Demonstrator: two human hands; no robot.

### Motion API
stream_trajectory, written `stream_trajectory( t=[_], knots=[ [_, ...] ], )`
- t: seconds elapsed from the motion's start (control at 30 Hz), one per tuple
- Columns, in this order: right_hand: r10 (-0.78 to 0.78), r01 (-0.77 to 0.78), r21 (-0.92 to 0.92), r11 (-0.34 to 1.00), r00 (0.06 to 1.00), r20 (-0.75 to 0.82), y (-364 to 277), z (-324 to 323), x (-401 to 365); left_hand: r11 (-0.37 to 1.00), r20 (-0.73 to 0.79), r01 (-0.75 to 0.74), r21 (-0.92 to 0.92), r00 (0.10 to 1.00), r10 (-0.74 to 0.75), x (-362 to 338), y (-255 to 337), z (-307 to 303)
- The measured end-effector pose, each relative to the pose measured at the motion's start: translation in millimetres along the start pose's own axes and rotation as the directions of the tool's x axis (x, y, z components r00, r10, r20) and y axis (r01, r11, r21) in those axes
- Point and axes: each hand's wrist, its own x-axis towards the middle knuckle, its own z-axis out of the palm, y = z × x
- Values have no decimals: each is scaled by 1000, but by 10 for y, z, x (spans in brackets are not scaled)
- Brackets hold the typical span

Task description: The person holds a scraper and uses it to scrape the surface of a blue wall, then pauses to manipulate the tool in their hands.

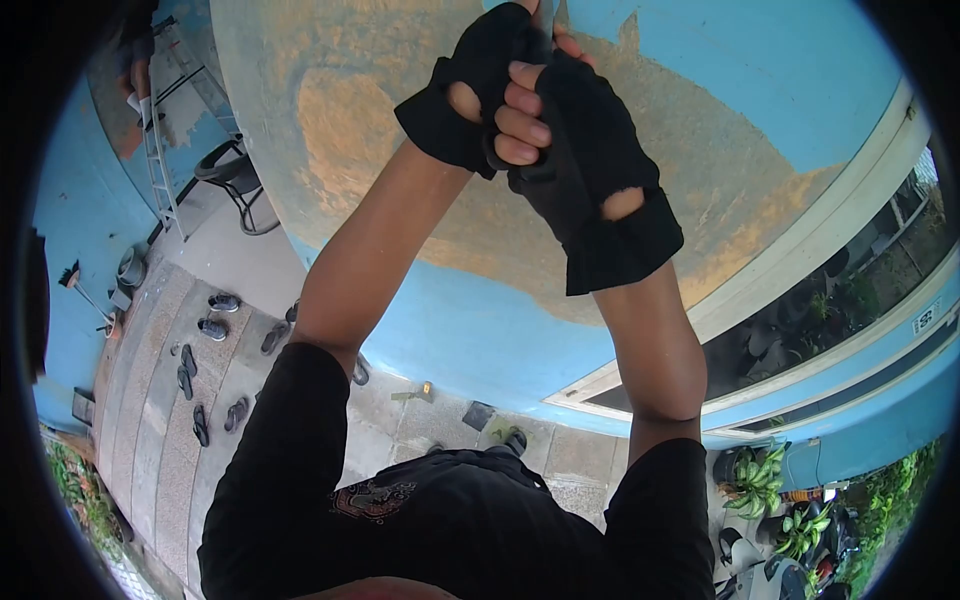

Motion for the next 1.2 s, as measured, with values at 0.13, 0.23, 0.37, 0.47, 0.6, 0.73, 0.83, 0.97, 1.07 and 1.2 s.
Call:
stream_trajectory(
  t=[0.13,0.23,0.37,0.47,0.6,0.73,0.83,0.97,1.07,1.2],
  knots=[
    [-3,3,14,1000,1000,-10,3,-3,60,960,385,259,104,880,-279,85,158,-135],
    [-14,13,-24,1000,1000,-24,-2,0,2,996,217,85,30,972,-89,24,63,-31],
    [-24,24,-27,999,1000,-6,-6,109,52,985,396,148,84,902,-169,122,228,-158],
    [-13,15,-41,999,999,34,-8,-18,-3,832,-208,-349,432,859,469,81,-7,130],
    [2,-1,-8,1000,998,66,-6,58,113,862,745,460,214,494,-449,379,167,-110],
    [31,-27,-27,999,988,149,-32,-88,80,965,102,-3,261,995,-25,-36,120,69],
    [22,-24,12,1000,989,148,-17,-54,126,971,227,120,207,960,-167,18,202,8],
    [-23,23,4,1000,997,71,17,-14,76,941,481,262,214,810,-335,84,208,-167],
    [-30,30,-7,1000,998,51,46,25,78,981,345,142,132,921,-180,7,173,-110],
    [51,-49,-21,999,994,97,-34,-80,30,972,61,-112,206,993,101,-68,-37,22]
  ],
)
